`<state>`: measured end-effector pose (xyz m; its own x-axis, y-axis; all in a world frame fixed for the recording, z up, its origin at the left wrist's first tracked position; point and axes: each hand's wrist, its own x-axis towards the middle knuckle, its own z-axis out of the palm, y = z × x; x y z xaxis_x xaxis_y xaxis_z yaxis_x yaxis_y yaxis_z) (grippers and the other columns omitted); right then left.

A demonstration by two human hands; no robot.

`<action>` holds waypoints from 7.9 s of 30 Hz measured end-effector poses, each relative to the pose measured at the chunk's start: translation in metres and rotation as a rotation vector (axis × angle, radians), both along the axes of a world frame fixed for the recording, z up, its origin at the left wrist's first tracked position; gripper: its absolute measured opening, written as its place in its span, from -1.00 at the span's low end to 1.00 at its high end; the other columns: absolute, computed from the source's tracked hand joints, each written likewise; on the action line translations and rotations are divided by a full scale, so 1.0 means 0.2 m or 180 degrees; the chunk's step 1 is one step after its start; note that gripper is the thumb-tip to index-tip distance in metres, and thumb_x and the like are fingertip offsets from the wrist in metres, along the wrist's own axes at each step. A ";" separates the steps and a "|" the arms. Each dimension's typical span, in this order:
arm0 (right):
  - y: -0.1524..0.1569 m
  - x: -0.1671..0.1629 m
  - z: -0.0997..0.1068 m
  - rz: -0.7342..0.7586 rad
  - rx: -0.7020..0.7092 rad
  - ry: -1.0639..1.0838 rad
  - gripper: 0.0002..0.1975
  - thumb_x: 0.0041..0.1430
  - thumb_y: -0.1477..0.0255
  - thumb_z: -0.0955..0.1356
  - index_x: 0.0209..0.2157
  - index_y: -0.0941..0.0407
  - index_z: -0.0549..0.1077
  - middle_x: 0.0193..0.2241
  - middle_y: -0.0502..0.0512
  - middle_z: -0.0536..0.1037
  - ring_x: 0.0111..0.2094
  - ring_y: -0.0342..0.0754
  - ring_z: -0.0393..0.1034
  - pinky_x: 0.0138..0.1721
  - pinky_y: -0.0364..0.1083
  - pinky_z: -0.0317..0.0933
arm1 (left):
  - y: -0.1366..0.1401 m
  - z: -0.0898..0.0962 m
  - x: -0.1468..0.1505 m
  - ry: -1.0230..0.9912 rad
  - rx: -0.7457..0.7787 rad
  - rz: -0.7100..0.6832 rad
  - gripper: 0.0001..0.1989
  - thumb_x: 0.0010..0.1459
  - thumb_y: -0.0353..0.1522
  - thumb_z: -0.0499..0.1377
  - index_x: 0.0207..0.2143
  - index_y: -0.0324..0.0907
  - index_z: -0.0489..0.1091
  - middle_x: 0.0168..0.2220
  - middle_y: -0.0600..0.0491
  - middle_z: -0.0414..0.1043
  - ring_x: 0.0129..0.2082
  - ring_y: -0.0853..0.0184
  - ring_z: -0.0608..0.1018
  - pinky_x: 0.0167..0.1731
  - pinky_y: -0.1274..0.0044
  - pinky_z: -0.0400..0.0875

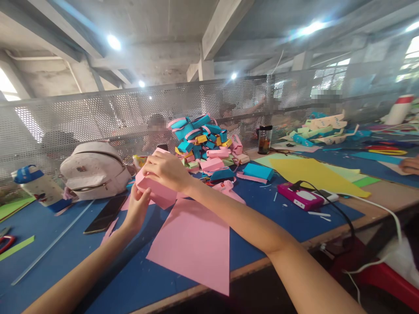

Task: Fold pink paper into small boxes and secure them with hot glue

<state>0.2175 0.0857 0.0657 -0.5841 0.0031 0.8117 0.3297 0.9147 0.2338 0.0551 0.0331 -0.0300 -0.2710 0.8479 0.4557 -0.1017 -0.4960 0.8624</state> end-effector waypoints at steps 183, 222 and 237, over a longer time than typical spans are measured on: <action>-0.10 -0.05 -0.03 0.0006 -0.1474 -0.0021 -0.92 0.30 0.46 0.34 -0.32 0.11 0.44 -0.29 0.03 0.50 -0.21 -0.08 0.33 -0.25 -0.11 0.12 | -0.10 0.22 -0.09 0.2601 0.1834 0.2087 -0.96 0.06 -0.37 0.35 -0.41 -0.04 0.55 -0.09 0.06 0.51 -0.06 0.22 0.51 0.00 0.29 0.31; -0.08 -0.08 -0.08 0.0096 -0.1448 0.0255 -0.95 0.25 0.44 0.40 -0.32 0.08 0.51 -0.28 -0.01 0.58 -0.21 -0.10 0.39 -0.20 -0.15 0.14 | -0.02 0.15 -0.14 0.1942 0.1419 0.1728 -0.85 0.09 -0.31 0.30 -0.24 -0.08 0.53 -0.13 0.00 0.47 -0.04 0.22 0.51 0.02 0.33 0.38; -0.07 -0.10 -0.11 -0.0204 -0.1170 0.0235 -0.96 0.26 0.43 0.40 -0.30 0.08 0.52 -0.31 0.01 0.52 -0.18 -0.08 0.34 -0.29 -0.13 0.10 | -0.03 0.15 -0.13 0.2082 0.1488 0.1631 -0.82 0.11 -0.32 0.29 -0.20 -0.11 0.46 -0.18 0.00 0.48 -0.11 0.25 0.52 0.00 0.34 0.40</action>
<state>0.1978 0.0719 0.0432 -0.5133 0.3364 0.7895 0.3927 0.9101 -0.1325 0.0298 0.0268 0.0004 -0.1303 0.3902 0.9115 0.6560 -0.6554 0.3743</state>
